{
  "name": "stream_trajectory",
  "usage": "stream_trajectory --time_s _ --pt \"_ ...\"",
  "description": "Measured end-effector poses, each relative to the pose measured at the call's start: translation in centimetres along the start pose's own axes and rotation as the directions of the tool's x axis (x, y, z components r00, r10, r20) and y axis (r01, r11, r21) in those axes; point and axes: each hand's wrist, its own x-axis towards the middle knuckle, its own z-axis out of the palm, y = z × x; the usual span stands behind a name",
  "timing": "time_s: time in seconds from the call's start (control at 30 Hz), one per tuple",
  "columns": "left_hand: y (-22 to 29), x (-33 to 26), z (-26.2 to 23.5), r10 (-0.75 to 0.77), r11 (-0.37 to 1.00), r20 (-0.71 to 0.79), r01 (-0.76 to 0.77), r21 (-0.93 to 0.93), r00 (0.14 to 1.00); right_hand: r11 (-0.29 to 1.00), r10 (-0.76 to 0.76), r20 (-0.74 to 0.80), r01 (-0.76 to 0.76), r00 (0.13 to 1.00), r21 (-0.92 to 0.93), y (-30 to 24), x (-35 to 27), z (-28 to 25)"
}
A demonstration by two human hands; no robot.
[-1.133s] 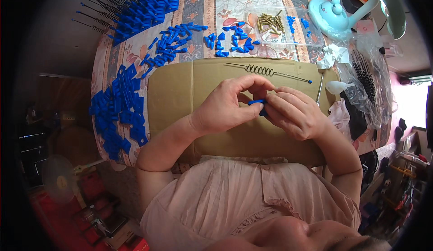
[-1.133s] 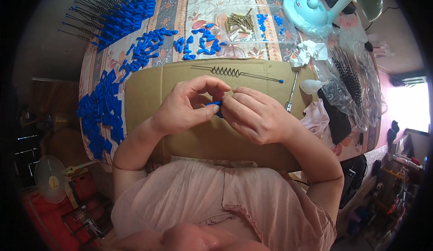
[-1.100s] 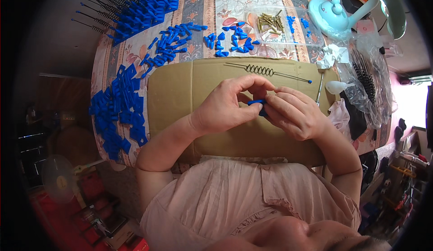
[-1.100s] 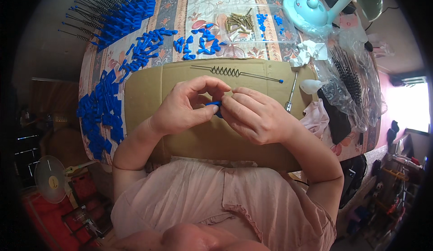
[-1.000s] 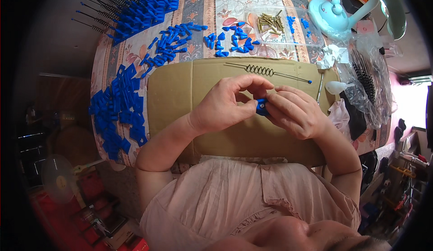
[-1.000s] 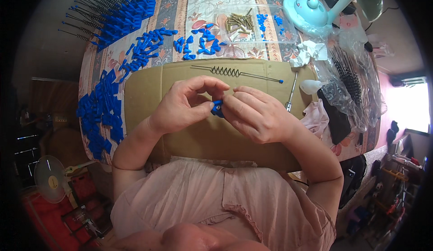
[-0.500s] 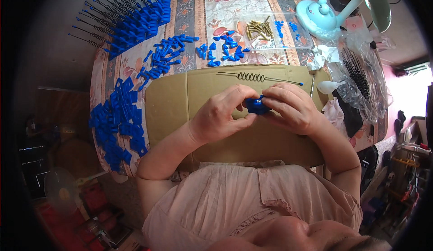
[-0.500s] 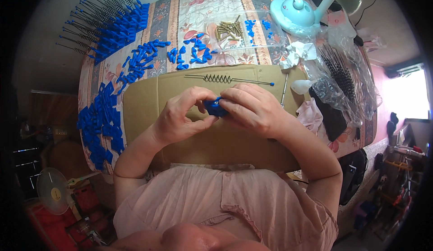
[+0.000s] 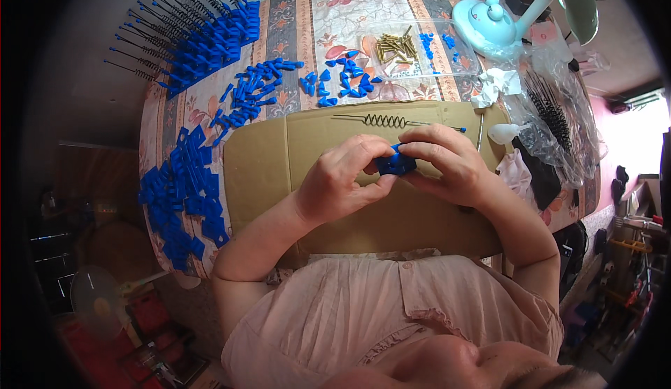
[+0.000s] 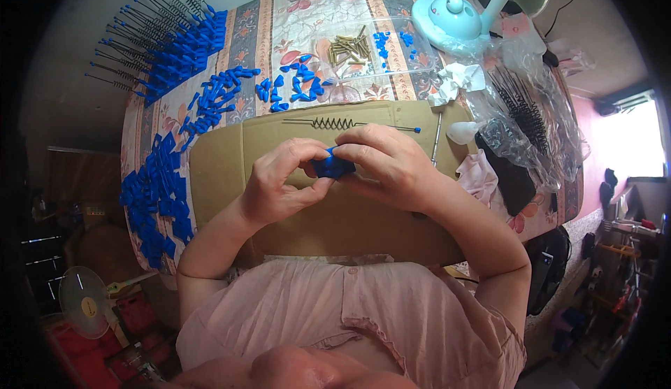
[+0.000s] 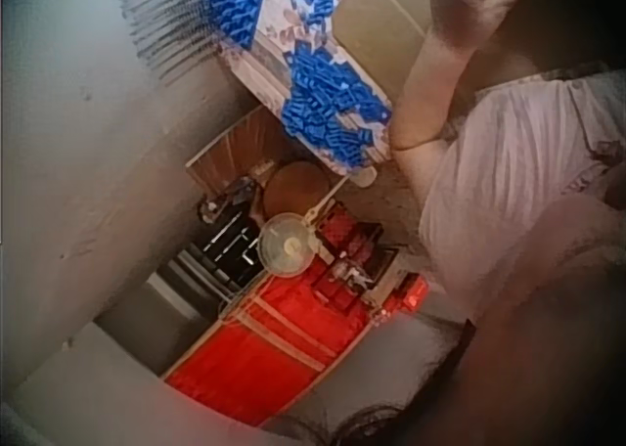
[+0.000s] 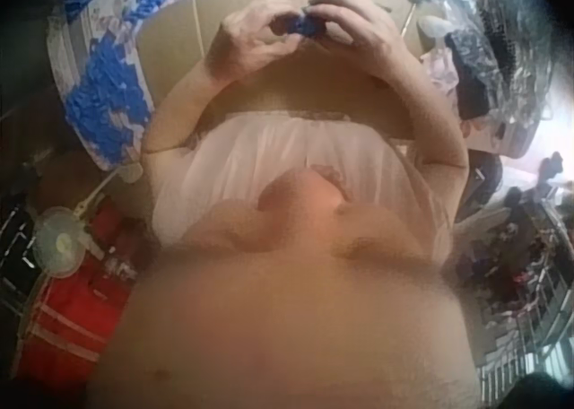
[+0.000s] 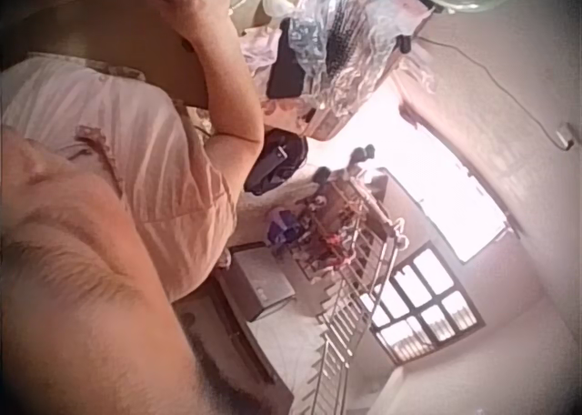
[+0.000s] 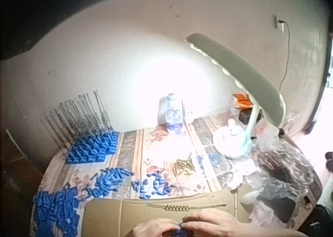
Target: The recorder is assembling small blue plastic components by inserting metal springs and pins into them.
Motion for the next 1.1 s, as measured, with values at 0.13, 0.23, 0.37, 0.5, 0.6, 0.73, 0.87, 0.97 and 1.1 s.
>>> stream_trajectory --time_s 0.13,0.23,0.37,0.5,0.6,0.73,0.87,0.97,1.1 --pt "-0.4 -0.1 -0.1 -0.039 0.998 -0.006 0.039 -0.04 0.999 0.993 0.097 -0.009 -0.097 0.995 0.061 -0.2 0.3 -0.3" --pt "-0.4 -0.1 0.0 -0.182 0.968 -0.035 0.173 -0.179 0.983 0.96 0.25 0.028 -0.251 0.968 0.121 -0.7 0.4 -0.6" --pt "-0.5 -0.2 0.3 -0.207 0.956 -0.04 0.194 -0.222 0.977 0.947 0.241 0.037 -0.243 0.97 0.209 -0.7 0.4 -0.3" --pt "-0.6 0.1 0.5 -0.162 0.972 -0.054 0.149 -0.184 0.985 0.942 0.278 0.033 -0.279 0.96 0.186 -0.9 0.1 -0.2" --pt "-0.7 0.0 0.5 -0.166 0.975 -0.066 0.154 -0.161 0.984 0.966 0.219 0.059 -0.225 0.974 0.129 -0.6 0.1 -0.3" --pt "-0.8 -0.4 -0.1 -0.425 0.834 -0.002 0.391 -0.388 0.905 0.972 0.226 0.07 -0.22 0.972 -0.085 -2.2 0.6 -1.4" --pt "-2.3 -0.2 -1.4 -0.518 0.474 0.116 0.397 -0.786 0.848 0.945 0.183 0.016 -0.171 0.983 -0.278 -3.4 -0.5 -3.0" --pt "-2.5 0.1 -1.7 -0.552 0.196 0.128 0.278 -0.94 0.824 0.883 0.366 0.016 -0.341 0.931 -0.322 -4.3 -2.3 -4.3" --pt "-4.2 -1.0 -0.1 -0.558 -0.067 0.243 0.249 -0.966 0.793 0.705 0.575 -0.055 -0.529 0.816 -0.472 -5.1 -4.5 -4.4"
